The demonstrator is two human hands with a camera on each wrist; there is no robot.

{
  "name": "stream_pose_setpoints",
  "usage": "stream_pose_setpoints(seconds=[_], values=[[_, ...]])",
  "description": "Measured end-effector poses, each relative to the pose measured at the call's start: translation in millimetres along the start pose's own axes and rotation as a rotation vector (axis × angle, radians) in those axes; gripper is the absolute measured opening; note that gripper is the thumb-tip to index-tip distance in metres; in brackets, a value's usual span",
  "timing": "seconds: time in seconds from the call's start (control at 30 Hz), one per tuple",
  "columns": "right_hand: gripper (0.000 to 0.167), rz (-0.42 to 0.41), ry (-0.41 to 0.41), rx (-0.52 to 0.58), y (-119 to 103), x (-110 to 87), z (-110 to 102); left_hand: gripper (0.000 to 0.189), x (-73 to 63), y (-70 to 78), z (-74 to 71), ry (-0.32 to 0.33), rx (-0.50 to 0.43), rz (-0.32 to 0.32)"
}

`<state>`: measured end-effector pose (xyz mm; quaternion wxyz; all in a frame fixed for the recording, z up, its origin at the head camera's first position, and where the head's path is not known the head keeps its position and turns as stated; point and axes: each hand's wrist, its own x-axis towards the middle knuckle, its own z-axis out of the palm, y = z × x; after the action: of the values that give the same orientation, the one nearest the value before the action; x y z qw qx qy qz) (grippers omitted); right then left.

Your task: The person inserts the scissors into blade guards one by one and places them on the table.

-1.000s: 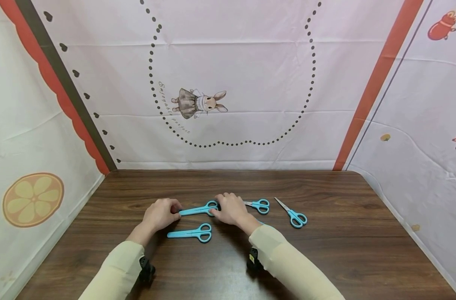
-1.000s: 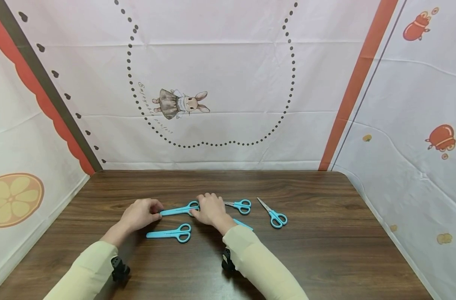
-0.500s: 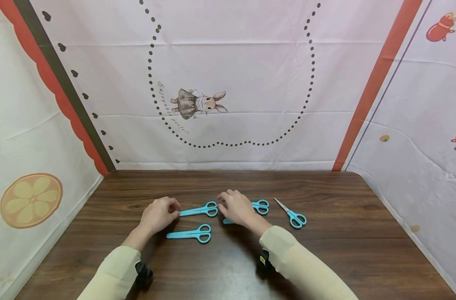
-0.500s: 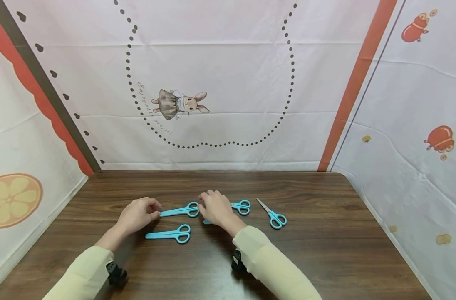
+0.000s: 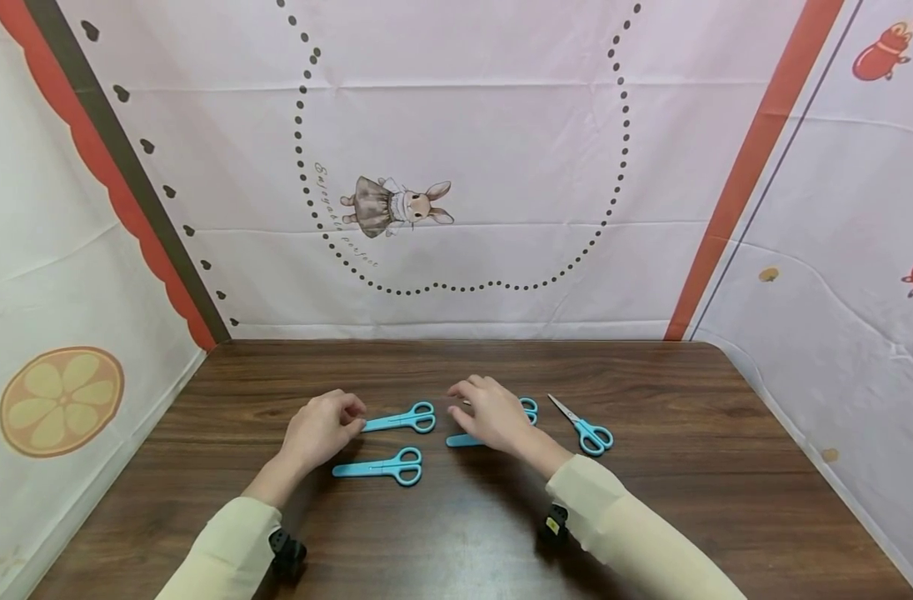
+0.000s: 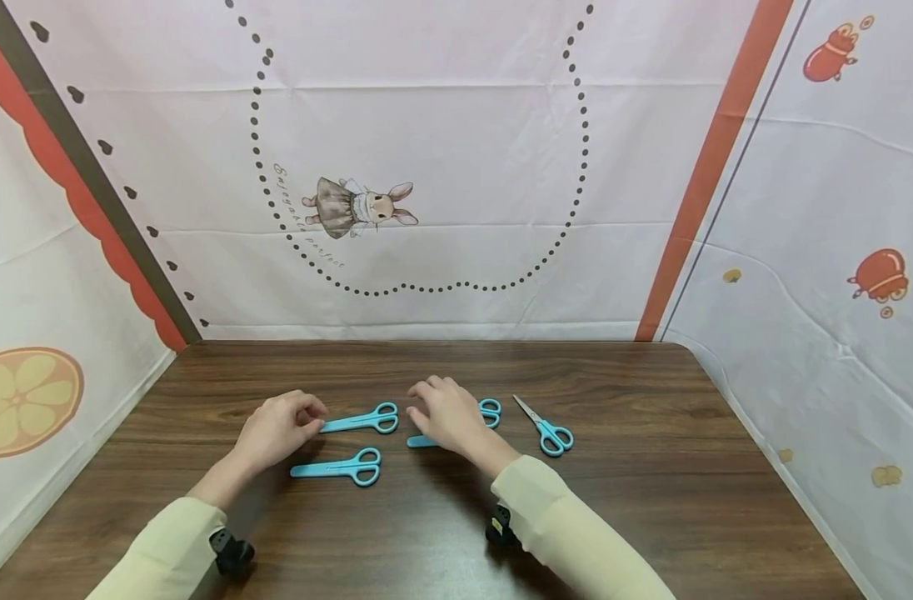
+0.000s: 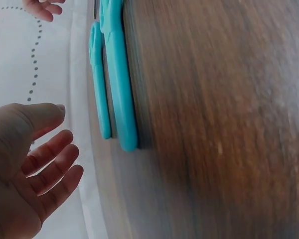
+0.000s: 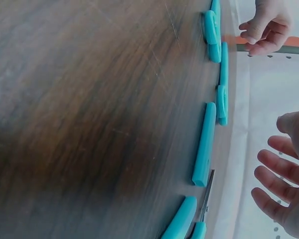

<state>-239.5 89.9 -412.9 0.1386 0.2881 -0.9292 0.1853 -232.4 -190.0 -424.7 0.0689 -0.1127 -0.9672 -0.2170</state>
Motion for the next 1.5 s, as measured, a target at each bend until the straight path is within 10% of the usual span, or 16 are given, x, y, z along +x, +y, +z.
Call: stream_pose_setpoints(seconds=[0.63,1.5], values=[[0.029,0.025,0.018,-0.027,14.6,-22.6,-6.8,0.011,-0.3,25.9,8.4,0.106,-0.05,0.104],[0.044,0.095,0.032,-0.048,43.7,-48.4,-10.1,0.013,-2.6,67.5,22.4,0.075,-0.103,0.163]])
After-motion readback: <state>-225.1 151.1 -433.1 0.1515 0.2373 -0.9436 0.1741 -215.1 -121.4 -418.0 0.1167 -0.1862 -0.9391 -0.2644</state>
